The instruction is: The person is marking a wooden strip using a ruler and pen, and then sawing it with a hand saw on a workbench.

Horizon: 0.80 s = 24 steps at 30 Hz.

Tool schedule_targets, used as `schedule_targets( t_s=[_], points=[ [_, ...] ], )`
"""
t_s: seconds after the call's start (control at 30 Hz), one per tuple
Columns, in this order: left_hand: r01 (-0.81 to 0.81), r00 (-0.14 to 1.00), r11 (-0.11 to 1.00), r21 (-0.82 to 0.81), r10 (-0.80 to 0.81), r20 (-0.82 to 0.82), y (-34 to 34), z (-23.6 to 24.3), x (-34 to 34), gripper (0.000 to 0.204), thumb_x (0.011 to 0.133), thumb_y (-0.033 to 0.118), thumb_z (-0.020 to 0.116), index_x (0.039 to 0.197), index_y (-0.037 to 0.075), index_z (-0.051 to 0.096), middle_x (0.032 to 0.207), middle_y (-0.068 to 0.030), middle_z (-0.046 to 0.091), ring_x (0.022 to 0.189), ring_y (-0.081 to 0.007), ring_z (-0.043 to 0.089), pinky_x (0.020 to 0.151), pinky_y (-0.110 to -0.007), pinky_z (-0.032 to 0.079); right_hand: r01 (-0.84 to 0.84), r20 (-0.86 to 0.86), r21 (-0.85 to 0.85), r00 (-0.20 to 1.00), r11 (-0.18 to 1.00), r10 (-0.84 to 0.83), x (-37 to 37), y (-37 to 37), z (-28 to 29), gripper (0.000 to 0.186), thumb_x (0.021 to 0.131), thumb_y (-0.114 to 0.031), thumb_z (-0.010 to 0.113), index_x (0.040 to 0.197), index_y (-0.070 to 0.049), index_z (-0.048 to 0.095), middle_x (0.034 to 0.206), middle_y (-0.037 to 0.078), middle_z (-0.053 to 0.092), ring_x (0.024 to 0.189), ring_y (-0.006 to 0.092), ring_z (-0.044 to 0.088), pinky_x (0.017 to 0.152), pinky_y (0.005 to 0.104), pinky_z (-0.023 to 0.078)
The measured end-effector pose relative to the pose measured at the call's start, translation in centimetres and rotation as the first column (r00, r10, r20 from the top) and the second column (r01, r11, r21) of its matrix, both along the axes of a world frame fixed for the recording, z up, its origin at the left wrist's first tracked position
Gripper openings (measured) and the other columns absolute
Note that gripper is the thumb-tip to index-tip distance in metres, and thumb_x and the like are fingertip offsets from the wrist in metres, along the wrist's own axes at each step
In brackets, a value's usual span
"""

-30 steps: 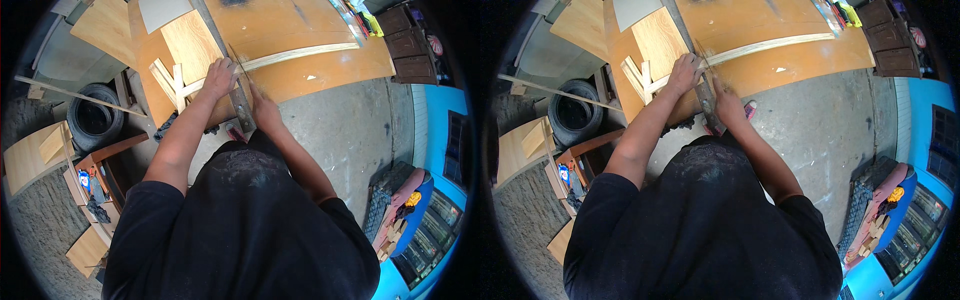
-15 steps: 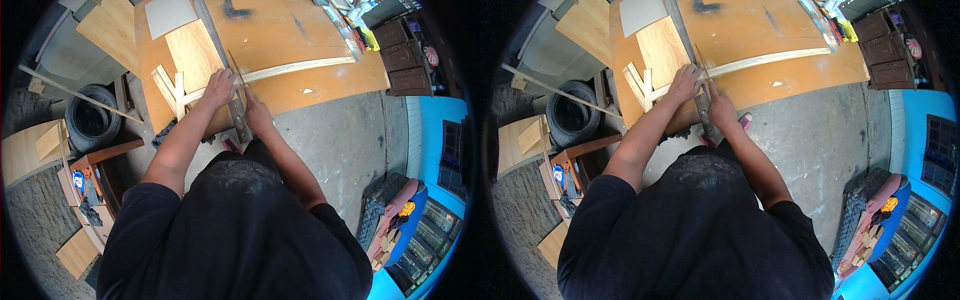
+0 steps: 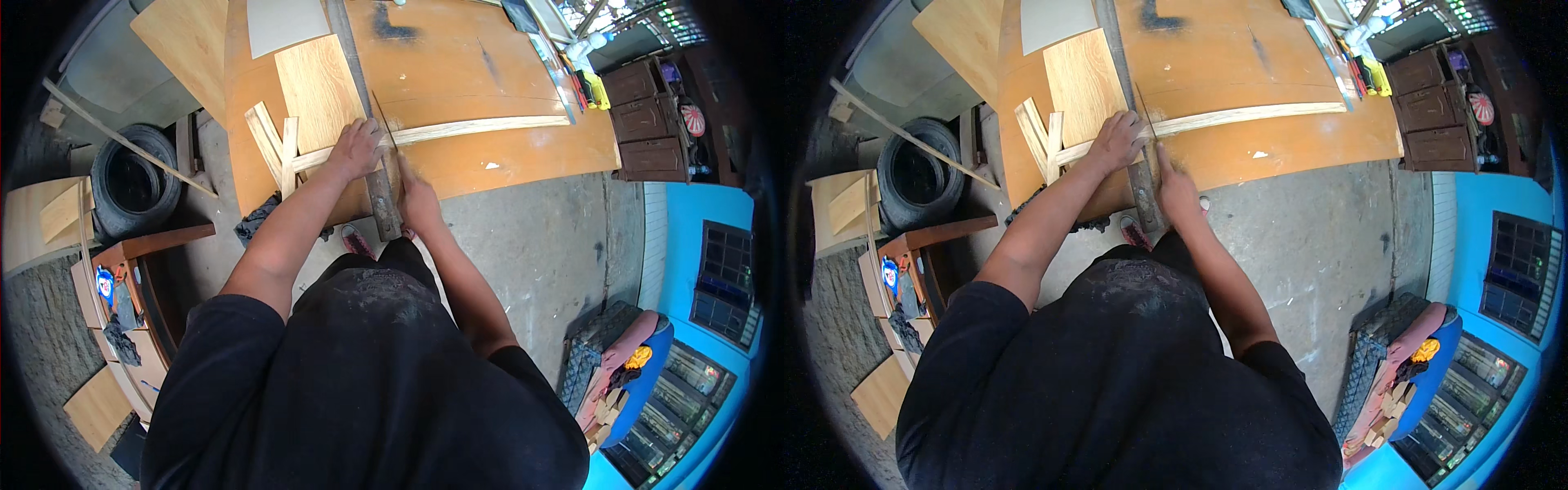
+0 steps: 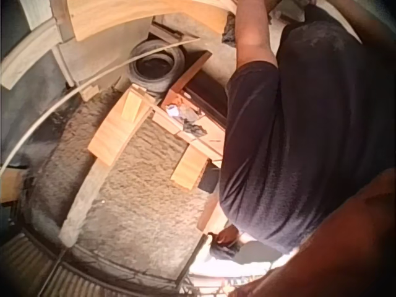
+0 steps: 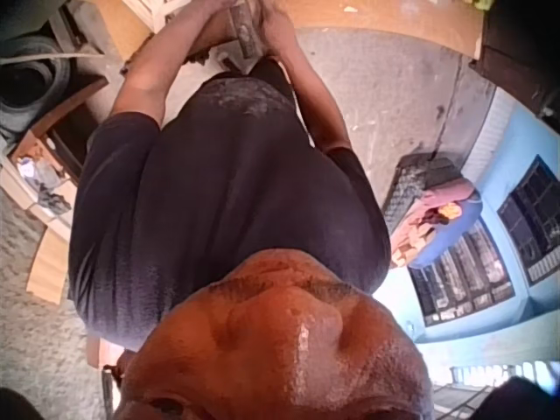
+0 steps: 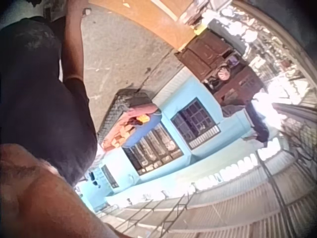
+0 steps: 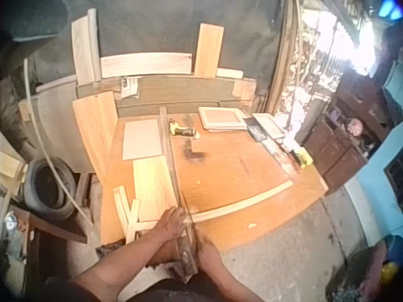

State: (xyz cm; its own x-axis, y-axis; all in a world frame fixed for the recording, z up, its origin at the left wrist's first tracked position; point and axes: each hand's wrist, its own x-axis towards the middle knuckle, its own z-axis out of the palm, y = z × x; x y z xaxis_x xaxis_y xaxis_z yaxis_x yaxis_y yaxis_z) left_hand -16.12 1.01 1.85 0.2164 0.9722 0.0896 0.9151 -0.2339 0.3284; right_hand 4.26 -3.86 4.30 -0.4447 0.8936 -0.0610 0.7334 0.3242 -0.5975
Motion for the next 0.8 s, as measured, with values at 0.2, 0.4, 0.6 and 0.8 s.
schedule_targets(
  t_s=[0.2,0.4,0.6,0.8],
  points=[
    [-0.066,0.998,0.996,-0.065,0.065,-0.027,-0.2,0.1,0.0,0.040,0.091,0.032,0.061,0.123,0.009,0.064,0.125,-0.0101,0.053,0.122,-0.0302,0.047,0.104,-0.045,0.042,-0.022,0.059,-0.040,0.998,0.999,0.024,2.9,-4.3,1.3,0.074,0.088,0.001,0.047,0.158,-0.012,0.026,0.087,0.035,0.065,0.081,0.0512,0.065,0.076,0.0548,0.052],
    [-0.017,0.999,0.995,-0.099,0.013,-0.044,0.1,-0.1,0.0,0.043,0.094,0.037,0.056,0.127,0.010,0.062,0.132,-0.0105,0.052,0.126,-0.0308,0.045,0.106,-0.046,0.039,-0.003,0.058,-0.221,0.998,0.975,0.016,5.2,-7.3,5.5,0.073,0.087,0.002,0.048,0.156,-0.009,0.028,0.084,0.033,0.065,0.080,0.0511,0.064,0.075,0.0560,0.051],
    [-0.010,1.000,1.000,0.004,0.010,0.012,-0.1,-0.1,0.2,0.038,0.090,0.032,0.062,0.118,0.006,0.065,0.122,-0.0109,0.056,0.118,-0.0311,0.050,0.102,-0.046,0.043,-0.036,0.014,-0.043,0.999,0.998,0.036,0.4,0.7,0.2,0.069,0.089,0.000,0.051,0.155,-0.012,0.033,0.087,0.034,0.063,0.082,0.0514,0.063,0.073,0.0558,0.050],
    [-0.056,0.998,0.998,0.018,0.056,0.004,-0.1,-0.8,-0.1,0.040,0.088,0.032,0.063,0.119,0.006,0.065,0.125,-0.0115,0.056,0.120,-0.0311,0.050,0.102,-0.046,0.043,-0.061,-0.001,0.050,0.998,0.997,0.061,2.1,-2.7,1.0,0.082,0.082,0.003,0.050,0.159,-0.011,0.024,0.094,0.036,0.066,0.082,0.0487,0.066,0.078,0.0547,0.053]
  ],
)
